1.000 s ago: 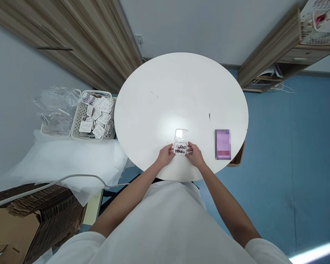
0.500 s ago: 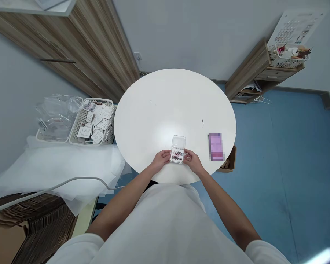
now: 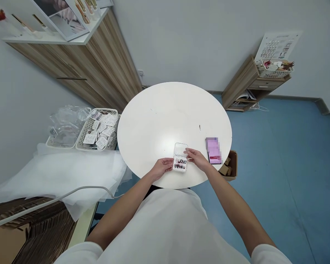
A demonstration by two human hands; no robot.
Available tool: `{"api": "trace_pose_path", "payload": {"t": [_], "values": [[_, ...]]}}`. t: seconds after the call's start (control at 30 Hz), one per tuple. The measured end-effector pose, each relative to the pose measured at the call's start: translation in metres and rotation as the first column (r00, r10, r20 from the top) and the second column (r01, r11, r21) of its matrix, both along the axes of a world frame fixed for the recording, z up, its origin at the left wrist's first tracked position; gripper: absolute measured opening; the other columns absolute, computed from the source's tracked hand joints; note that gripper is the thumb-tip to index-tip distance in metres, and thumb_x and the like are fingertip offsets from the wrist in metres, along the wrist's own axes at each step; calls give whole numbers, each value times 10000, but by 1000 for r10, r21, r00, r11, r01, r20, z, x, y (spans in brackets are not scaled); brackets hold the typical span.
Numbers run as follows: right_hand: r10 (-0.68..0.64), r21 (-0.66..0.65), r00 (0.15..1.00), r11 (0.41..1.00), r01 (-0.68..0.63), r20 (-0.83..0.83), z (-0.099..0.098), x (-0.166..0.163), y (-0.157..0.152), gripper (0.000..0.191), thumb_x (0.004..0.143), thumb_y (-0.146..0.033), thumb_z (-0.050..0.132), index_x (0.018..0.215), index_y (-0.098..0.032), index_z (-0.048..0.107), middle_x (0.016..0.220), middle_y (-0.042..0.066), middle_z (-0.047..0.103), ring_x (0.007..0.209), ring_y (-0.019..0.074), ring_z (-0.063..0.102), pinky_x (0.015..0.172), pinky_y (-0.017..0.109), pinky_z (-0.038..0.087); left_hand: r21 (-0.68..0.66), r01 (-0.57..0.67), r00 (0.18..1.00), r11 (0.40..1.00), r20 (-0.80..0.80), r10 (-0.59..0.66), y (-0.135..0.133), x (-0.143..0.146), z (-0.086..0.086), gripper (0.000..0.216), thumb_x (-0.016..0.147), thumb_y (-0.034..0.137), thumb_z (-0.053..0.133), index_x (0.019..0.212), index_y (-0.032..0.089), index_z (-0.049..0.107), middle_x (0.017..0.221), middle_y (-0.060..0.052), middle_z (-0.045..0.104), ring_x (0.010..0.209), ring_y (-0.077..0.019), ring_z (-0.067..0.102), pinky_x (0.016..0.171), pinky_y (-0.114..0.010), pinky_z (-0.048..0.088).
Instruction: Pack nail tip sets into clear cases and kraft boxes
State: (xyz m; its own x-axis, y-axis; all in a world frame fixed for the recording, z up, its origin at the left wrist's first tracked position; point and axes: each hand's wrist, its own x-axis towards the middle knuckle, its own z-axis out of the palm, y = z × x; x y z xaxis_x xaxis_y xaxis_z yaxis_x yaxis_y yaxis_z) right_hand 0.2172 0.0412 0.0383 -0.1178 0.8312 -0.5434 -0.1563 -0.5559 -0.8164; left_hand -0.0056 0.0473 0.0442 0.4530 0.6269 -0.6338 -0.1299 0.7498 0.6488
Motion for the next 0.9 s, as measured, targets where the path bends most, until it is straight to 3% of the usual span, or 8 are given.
{"api": "trace_pose_path", "payload": {"t": [0.2,0.4,0.67,0.9], "values": [[26,103,999,994,-29,26,16,-1,17,376,721,-383,572,1067,-242,533,1102,66,586,850,137,593,753,311,465,-37,-21,998,999,51,23,-4,-1,10,336,615,194,724,934,140,635,898,-84,657,759,-121,605,746,-263,472],[115,112,982,989,-99,-147,33,-7,3,332,737,-405,562,1036,-261,539,1189,45,520,1041,179,521,806,370,473,-64,-119,989,991,79,124,-1,-1,13,282,649,162,694,924,140,636,931,-78,647,802,-117,599,789,-250,475],[85,99,990,992,-74,-110,29,-15,-21,302,706,-308,598,1005,-280,580,1304,18,410,1061,182,509,838,370,473,-32,-139,988,990,58,141,-3,1,9,244,694,152,649,938,151,631,991,-74,631,842,-117,589,814,-252,477],[45,145,997,989,-36,-60,28,-19,-25,281,706,-274,562,983,-261,605,1315,19,405,1101,195,478,874,371,439,-7,-137,990,991,35,137,-7,1,10,239,759,290,582,940,139,621,978,-99,629,822,-132,599,788,-284,486]]}}
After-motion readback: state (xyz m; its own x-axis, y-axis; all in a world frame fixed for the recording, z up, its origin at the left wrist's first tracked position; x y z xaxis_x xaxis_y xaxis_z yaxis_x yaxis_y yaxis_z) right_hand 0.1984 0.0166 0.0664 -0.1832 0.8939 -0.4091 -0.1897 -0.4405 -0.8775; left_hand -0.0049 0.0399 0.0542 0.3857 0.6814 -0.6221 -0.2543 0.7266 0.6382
